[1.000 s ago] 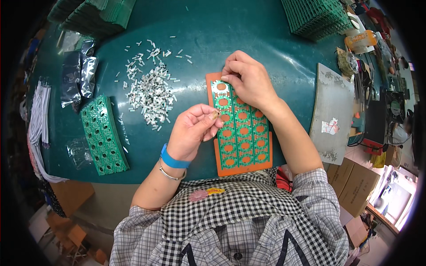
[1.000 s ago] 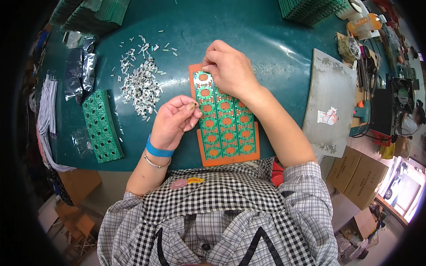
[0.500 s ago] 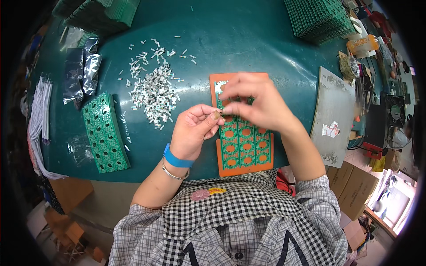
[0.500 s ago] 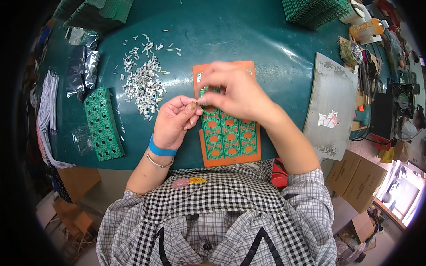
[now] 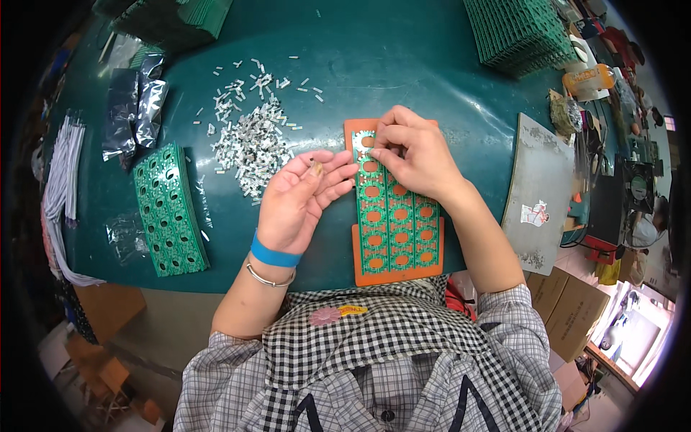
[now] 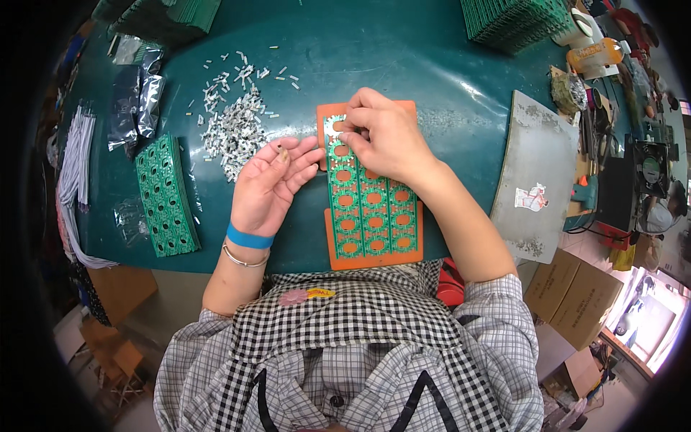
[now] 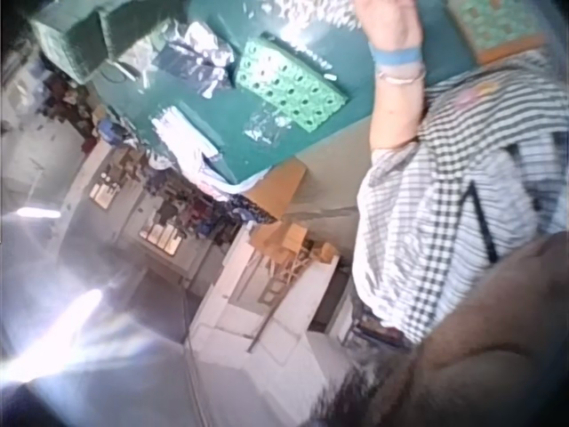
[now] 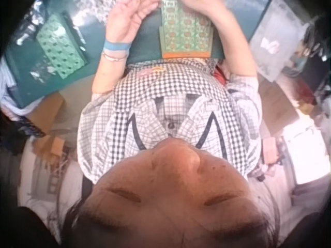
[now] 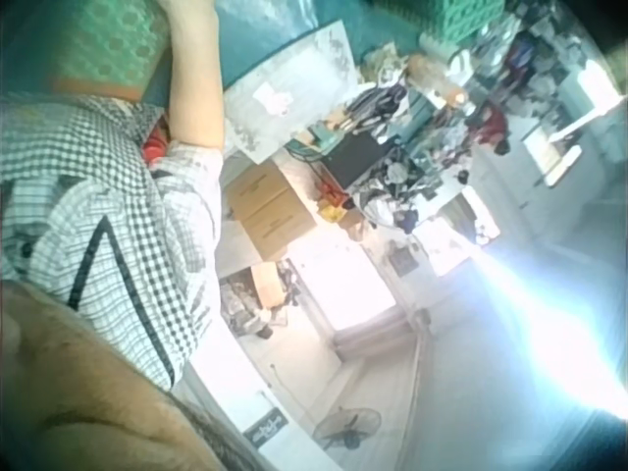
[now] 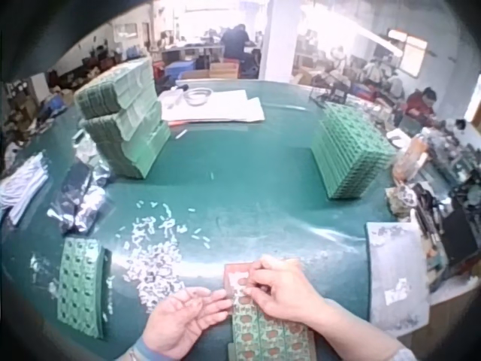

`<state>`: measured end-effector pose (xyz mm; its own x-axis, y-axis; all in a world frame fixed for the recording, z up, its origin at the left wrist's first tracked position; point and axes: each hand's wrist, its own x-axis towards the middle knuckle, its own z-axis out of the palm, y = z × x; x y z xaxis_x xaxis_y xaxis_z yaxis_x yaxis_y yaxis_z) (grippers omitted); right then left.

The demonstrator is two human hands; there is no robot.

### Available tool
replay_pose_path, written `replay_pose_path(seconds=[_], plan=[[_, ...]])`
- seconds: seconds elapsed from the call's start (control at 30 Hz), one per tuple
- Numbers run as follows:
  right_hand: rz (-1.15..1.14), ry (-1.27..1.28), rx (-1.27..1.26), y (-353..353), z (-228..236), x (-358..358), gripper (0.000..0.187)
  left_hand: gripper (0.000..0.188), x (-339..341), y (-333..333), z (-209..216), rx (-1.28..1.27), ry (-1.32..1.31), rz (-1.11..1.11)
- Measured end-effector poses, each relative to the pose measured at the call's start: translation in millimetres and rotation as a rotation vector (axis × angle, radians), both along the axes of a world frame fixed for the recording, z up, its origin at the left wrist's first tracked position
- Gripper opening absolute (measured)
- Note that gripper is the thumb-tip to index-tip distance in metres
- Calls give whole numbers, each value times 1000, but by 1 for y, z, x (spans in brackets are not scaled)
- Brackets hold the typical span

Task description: The person inserts small silver metallic components into the holes of a green circuit board held in an orange jig. They pick components from a pile on the table and place them into the board one by one. The person occasionally moves stacks of green boards and a metal sheet on the table to manage the workspace.

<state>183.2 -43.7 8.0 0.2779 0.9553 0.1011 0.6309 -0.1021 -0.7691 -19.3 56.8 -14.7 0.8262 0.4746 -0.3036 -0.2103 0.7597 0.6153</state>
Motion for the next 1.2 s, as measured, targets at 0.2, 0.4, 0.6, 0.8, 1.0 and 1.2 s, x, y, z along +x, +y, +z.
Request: replay_pose_path(seconds=[0.2,0.4,0.6,0.8,1.0,1.2], plan=[[9,10,16,-3,-2,2,8,27,-1,2,-3,48,16,-44],[2,21,1,-3,-4,4,9,28,-1,1,1,100,68,-61],[12,3,0,-3,-4,5,9,24,-3,-5,0,294,215,-151],[-11,-132,116,0,-13,-2,11,20,1,-12,3,350,246,-204],[87,-203,146,-1,-13,0,13,20,3,-16,3,521,228,-184],[86,58,118,-8,11,-11,11,20,3,-18,1,605,221,-156]])
